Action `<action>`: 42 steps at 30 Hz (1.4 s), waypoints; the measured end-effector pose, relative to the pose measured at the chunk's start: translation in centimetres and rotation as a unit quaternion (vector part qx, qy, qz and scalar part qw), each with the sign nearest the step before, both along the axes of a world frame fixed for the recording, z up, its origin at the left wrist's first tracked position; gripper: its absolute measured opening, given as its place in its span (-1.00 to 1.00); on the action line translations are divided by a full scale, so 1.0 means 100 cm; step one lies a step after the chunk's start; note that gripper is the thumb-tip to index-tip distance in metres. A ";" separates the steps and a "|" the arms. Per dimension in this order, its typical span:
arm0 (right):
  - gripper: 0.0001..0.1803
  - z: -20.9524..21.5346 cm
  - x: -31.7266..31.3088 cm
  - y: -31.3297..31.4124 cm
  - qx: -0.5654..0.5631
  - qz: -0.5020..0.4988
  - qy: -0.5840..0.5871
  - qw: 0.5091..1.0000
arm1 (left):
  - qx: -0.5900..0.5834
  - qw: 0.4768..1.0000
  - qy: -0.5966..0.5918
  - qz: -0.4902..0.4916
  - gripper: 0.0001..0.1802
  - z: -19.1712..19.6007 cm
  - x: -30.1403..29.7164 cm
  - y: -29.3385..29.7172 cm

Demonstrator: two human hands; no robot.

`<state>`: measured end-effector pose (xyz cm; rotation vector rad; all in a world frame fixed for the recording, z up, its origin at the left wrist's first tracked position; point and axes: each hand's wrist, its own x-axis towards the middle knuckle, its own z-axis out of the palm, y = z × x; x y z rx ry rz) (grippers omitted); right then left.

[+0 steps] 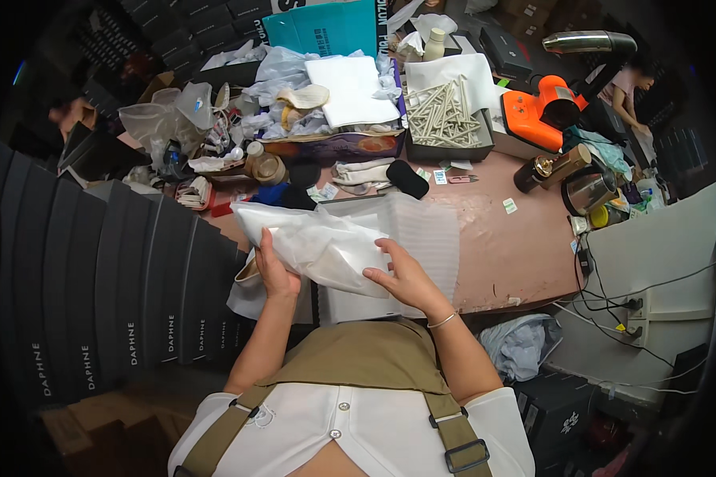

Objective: Inspect, clean, and pack a pair of white high-heeled shoes into a box for shipping.

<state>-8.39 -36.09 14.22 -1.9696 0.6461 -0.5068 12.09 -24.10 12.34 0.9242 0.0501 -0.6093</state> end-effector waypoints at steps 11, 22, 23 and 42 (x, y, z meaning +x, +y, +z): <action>-0.79 0.046 0.020 0.025 0.093 0.185 -0.093 0.974 | 0.009 1.000 0.010 0.009 -0.46 -0.026 0.003 -0.003; -0.20 -0.016 0.014 -0.006 0.238 0.116 -0.076 0.961 | -0.023 0.988 0.076 -0.130 -0.35 -0.006 -0.011 -0.003; -0.15 -0.016 0.006 -0.012 0.297 0.087 -0.054 0.949 | 0.015 0.985 0.002 -0.170 -0.34 -0.009 -0.011 0.000; -0.45 0.039 -0.095 -0.028 0.037 -0.154 0.015 0.987 | 0.314 0.112 -0.619 -0.711 -0.59 -0.084 -0.044 -0.051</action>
